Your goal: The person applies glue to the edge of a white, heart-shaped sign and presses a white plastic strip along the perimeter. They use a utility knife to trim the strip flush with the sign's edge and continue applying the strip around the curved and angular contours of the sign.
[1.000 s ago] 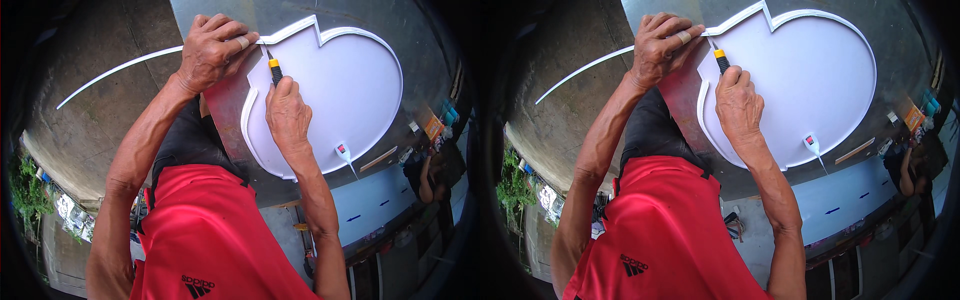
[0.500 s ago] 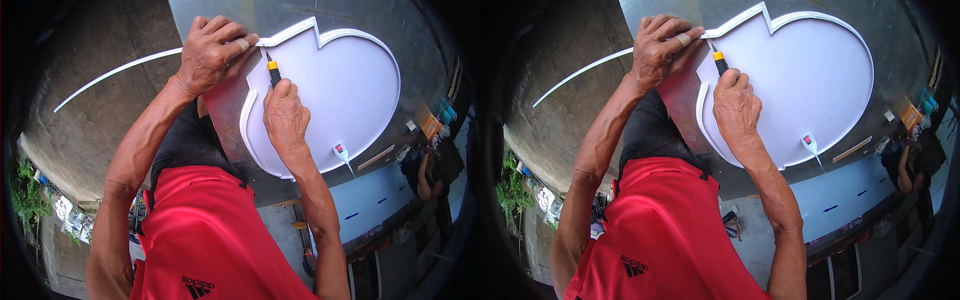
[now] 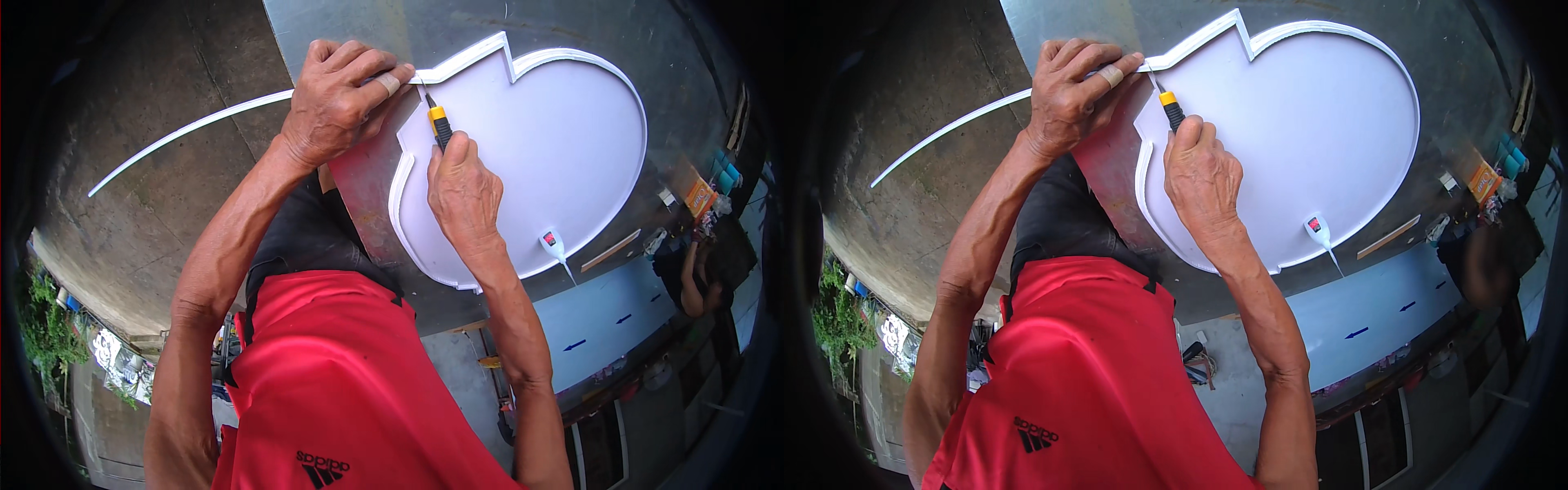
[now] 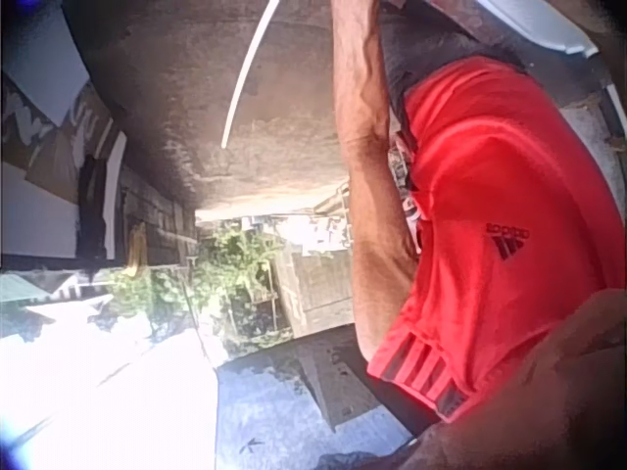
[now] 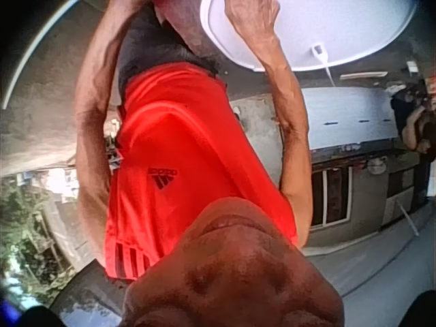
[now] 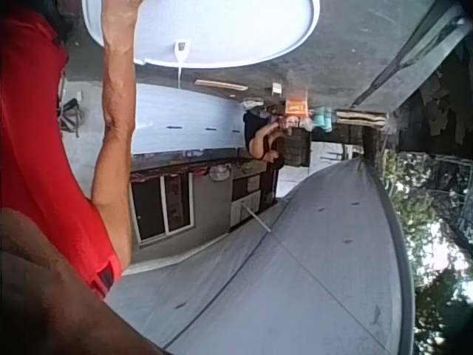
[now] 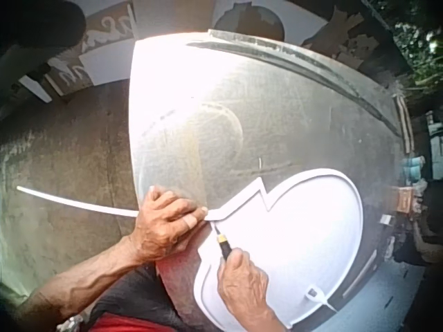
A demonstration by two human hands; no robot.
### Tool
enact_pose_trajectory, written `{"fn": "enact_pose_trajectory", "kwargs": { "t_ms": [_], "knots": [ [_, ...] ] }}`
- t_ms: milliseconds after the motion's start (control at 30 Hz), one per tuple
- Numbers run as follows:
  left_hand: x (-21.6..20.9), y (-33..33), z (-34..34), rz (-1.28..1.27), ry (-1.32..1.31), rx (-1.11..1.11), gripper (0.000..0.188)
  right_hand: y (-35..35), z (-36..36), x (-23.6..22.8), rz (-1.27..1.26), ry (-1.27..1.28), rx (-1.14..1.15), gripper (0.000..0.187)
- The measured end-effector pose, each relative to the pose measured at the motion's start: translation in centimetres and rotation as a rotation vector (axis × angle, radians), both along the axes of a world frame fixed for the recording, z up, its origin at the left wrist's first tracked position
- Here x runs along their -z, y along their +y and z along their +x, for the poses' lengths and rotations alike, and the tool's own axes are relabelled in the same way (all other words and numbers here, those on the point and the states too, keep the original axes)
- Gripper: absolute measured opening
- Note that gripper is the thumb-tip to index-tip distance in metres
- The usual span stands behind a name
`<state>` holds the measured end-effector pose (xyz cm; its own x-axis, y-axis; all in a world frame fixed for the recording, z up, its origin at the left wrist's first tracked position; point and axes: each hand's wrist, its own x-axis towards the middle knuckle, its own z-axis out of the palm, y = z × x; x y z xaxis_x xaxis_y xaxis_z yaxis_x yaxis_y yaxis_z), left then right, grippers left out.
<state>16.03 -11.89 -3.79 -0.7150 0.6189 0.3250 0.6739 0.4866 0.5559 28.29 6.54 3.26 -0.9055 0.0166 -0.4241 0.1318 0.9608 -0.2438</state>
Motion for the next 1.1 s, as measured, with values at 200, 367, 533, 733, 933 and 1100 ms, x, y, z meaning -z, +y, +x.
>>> {"fn": "enact_pose_trajectory", "kwargs": {
  "t_ms": [200,367,533,733,933,1100],
  "knots": [
    [0.3,0.0,0.3,0.095,0.108,-0.214,0.026,2.4,-1.9,-1.5,-0.197,-0.09,0.059,0.02],
    [0.2,0.4,-0.5,0.05,0.063,-0.279,0.021,0.2,0.4,-1.4,-0.018,0.324,0.005,0.024],
    [0.0,0.2,-0.3,0.006,0.056,-0.268,0.021,0.2,0.6,-1.3,-0.366,0.226,0.448,0.03],
    [-1.9,-0.4,-0.9,0.03,-0.269,-0.326,0.021,0.8,-4.5,-2.6,-0.615,0.217,0.697,0.038],
    [-5.1,-4.1,-0.2,0.178,-0.607,-0.457,0.023,2.6,-10.9,-0.3,-0.431,0.315,0.519,0.029],
    [-6.5,-7.4,0.5,0.255,-0.775,-0.45,0.028,4.3,-12.7,1.7,-0.018,0.795,0.125,0.025]
  ]
}}
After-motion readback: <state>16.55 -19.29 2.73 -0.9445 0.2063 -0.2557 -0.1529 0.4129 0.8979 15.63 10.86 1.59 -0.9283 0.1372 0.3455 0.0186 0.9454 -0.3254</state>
